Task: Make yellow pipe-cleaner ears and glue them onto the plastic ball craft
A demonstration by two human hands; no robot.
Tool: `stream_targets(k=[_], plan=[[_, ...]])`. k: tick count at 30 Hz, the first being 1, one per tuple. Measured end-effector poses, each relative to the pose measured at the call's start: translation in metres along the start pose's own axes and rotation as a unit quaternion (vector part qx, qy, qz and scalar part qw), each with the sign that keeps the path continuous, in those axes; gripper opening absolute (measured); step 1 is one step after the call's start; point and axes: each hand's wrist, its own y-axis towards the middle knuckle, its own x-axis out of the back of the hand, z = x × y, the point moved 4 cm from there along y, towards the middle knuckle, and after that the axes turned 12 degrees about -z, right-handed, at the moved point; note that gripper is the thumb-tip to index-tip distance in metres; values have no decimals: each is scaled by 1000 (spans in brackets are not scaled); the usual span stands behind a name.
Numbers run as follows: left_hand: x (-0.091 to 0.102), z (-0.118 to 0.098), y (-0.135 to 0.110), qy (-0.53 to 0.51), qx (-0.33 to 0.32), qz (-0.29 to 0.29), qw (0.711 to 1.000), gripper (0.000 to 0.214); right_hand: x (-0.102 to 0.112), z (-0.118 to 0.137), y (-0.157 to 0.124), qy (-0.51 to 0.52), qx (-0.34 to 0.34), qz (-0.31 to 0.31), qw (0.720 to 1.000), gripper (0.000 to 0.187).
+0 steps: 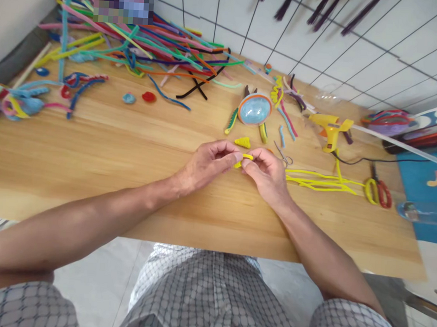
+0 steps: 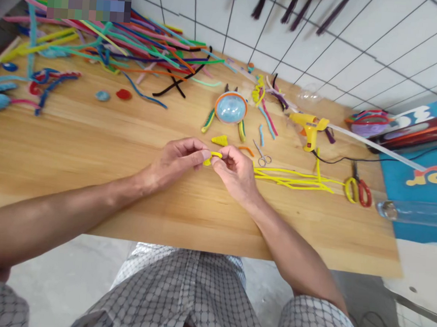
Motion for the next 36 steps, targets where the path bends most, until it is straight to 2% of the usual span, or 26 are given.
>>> stream_targets(k=[4, 7, 12, 15, 22, 28, 32, 36], plan=[[-4, 0, -2, -37, -1, 25, 999, 46, 1, -3, 0, -14, -4, -12, 1000, 27], [-4, 2, -1, -30, 7, 17, 999, 43, 2, -3, 0, -19, 12, -12, 1000, 22], [2, 7, 1, 17, 45, -28, 998, 36, 9, 10, -3, -80, 154, -83, 981, 15], [2, 7, 2, 16, 58, -18, 998, 36, 9, 15, -3, -115, 201, -74, 970, 7], [1, 7, 2, 19, 73, 10, 997, 35, 8, 17, -2, -131, 205, -68, 967, 10], [2, 13, 3, 33, 65, 4, 997, 41, 6, 15, -2, -139, 208, -53, 967, 9], [2, 11, 2, 32, 65, 7, 997, 37, 6, 13, -1, -136, 205, -51, 968, 5], [3, 7, 1, 34, 56, -6, 998, 37, 9, 21, -4, -161, 251, -78, 951, 5]])
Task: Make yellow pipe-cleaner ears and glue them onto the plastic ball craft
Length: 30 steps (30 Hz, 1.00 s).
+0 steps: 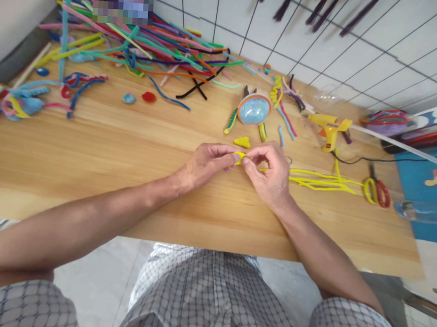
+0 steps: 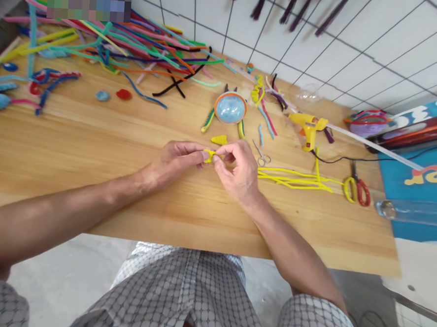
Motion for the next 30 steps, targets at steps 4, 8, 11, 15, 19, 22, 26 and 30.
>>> stream_targets(k=[4, 8, 11, 15, 19, 22, 26, 30], plan=[[0, 2, -2, -13, -13, -24, 1000, 45, 2, 6, -1, -52, 35, -4, 998, 6], [-3, 2, -5, -13, -47, -18, 999, 46, -1, 5, -2, -72, 18, 1, 997, 6], [-5, 0, -9, 15, -76, -16, 997, 44, -2, 3, -2, -54, -9, 4, 999, 10], [-4, -4, -14, 97, -158, -26, 982, 29, -2, 2, 1, -2, -89, 22, 996, 12], [-2, -8, -15, 196, -285, -42, 937, 21, -5, -3, 2, 65, -236, 72, 967, 15], [-1, -12, -15, 201, -362, -55, 909, 24, -7, -7, 0, 105, -311, 93, 940, 22], [-1, -14, -14, 208, -405, -67, 888, 26, -7, -8, -1, 124, -333, 79, 931, 21], [0, -13, -15, 242, -446, -67, 859, 25, -11, -8, -5, 164, -365, 82, 913, 18]])
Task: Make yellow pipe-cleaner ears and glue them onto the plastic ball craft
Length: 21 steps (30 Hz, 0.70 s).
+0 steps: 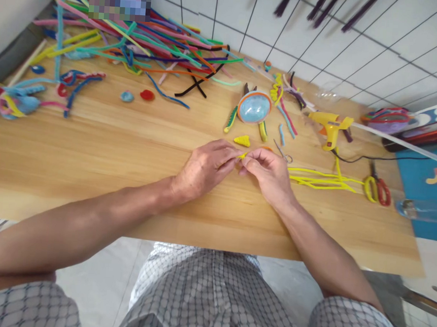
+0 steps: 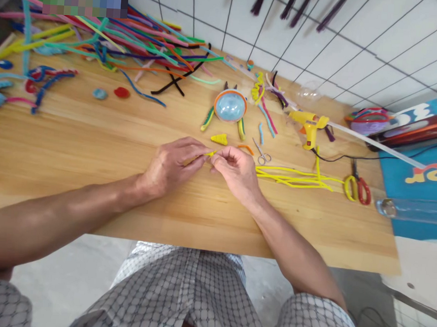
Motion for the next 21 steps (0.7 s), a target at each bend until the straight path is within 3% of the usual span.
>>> stream_targets(k=[4, 8, 11, 15, 18, 21], plan=[[0, 1, -1, -4, -9, -8, 1000, 23, -2, -6, 1, 48, -30, 6, 998, 19], [-3, 6, 0, -72, 109, -3, 991, 18, -1, -12, 5, 33, -23, -4, 999, 28], [-7, 9, -1, -153, 233, 16, 960, 15, 1, -12, 5, 15, -4, -10, 1000, 35], [-10, 15, -1, -231, 363, 30, 902, 30, 2, -9, 5, 46, 23, -32, 998, 40], [-9, 19, -1, -240, 414, 24, 878, 40, 2, -9, 5, 64, 33, -36, 997, 43], [-10, 17, 0, -267, 423, 29, 866, 46, 1, -9, 4, 45, 43, -26, 998, 44]])
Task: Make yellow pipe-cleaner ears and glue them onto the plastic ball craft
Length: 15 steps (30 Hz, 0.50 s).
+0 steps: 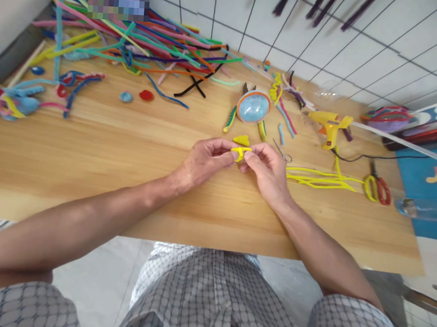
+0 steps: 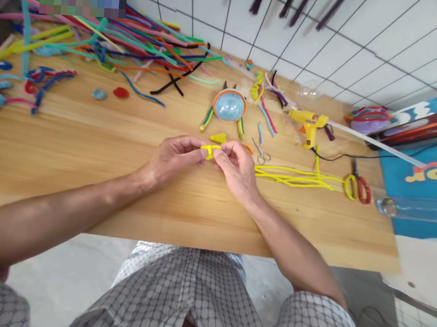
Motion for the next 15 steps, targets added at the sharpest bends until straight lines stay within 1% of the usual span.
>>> stream_targets(k=[4, 7, 10, 15], plan=[[-5, -2, -4, -39, 2, 33, 999, 44, 2, 4, -2, -34, 46, -24, 998, 43], [-7, 0, -5, -63, -1, 39, 997, 43, 2, 6, -5, -59, 78, -45, 994, 40], [-8, 2, -4, -66, -21, 35, 997, 43, 1, 5, -8, -76, 92, -49, 992, 36], [-7, 1, -5, -32, -40, 32, 998, 45, 0, 7, -11, -79, 96, -43, 991, 27]])
